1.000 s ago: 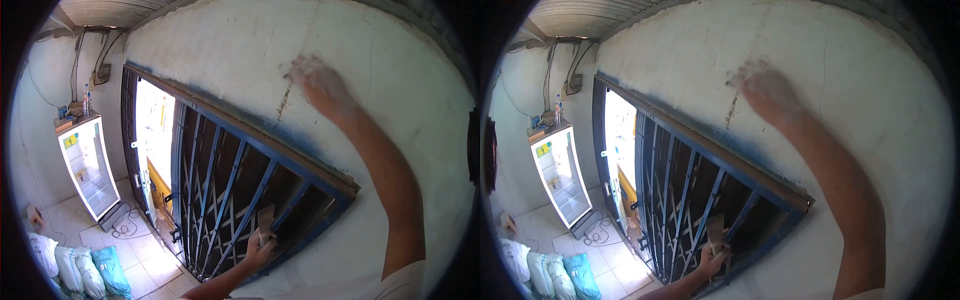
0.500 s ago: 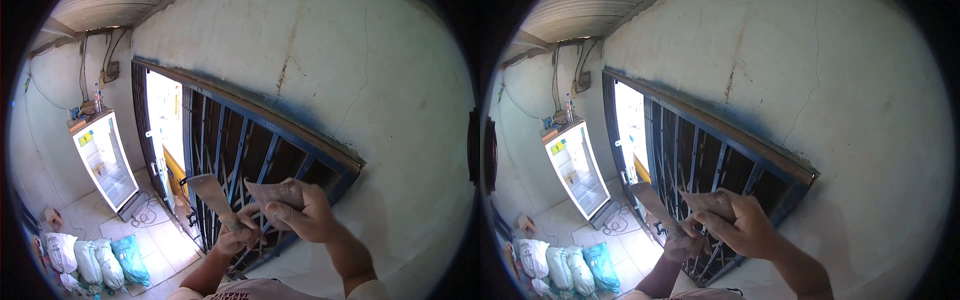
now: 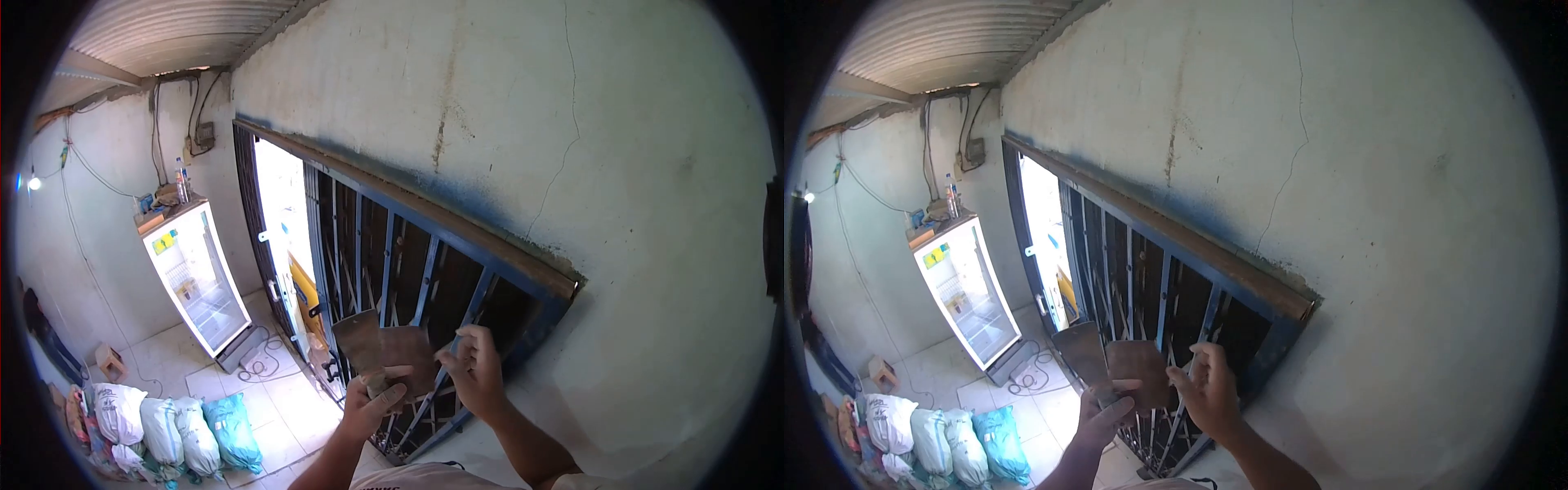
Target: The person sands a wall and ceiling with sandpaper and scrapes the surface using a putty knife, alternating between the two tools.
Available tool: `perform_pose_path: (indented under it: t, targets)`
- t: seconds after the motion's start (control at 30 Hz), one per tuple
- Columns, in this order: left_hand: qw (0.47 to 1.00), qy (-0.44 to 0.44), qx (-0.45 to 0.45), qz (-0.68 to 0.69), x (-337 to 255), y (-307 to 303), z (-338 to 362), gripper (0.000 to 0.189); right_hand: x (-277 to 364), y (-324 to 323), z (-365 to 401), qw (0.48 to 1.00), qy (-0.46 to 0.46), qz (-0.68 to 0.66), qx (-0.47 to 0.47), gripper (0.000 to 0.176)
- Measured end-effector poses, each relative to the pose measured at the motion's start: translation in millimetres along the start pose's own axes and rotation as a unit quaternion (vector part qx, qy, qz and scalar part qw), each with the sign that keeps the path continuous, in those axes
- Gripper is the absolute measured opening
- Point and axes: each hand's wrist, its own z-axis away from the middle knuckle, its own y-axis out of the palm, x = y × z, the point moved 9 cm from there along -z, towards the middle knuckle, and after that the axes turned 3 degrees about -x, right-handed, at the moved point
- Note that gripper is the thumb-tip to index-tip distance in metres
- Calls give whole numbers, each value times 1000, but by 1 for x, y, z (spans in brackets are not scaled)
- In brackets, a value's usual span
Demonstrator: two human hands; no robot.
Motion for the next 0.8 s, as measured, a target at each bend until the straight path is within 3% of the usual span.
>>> perform_pose_path:
  t: [0.1, 0.13, 0.17, 0.27, 0.37, 0.5, 0.63, 0.73, 0.8]
  targets:
    - [982, 68, -75, -162, -15, 6, -1, 30, 39, 9, 17, 984, -164, 59, 46, 48]
    - [965, 96, -92, -227, -19, 12, 0, 30, 40, 14, 16, 987, -144, 32, 64, 48]
    - [917, 208, -77, -333, -32, 25, 2, 34, 41, 21, 17, 989, -122, 4, 82, 48]
    - [890, 268, -33, -366, -32, 53, 8, 40, 41, 31, 19, 984, -100, -94, 111, 45]
    - [868, 230, -5, -440, -35, 59, 4, 44, 35, 28, 19, 976, -138, -105, 133, 41]
    - [855, 235, 25, -461, -36, 66, 5, 50, 49, 17, 20, 974, -153, -106, 130, 31]
    - [829, 352, 76, -428, -51, 74, 14, 67, 34, 3, 29, 955, -171, -226, 93, 26]
    - [820, 488, 14, -299, -69, 45, 14, 54, 35, -15, 34, 948, -143, -250, 132, 26]
    - [809, 467, -99, -343, -73, 9, 5, 35, 49, -35, 40, 939, -186, -242, 157, 27]
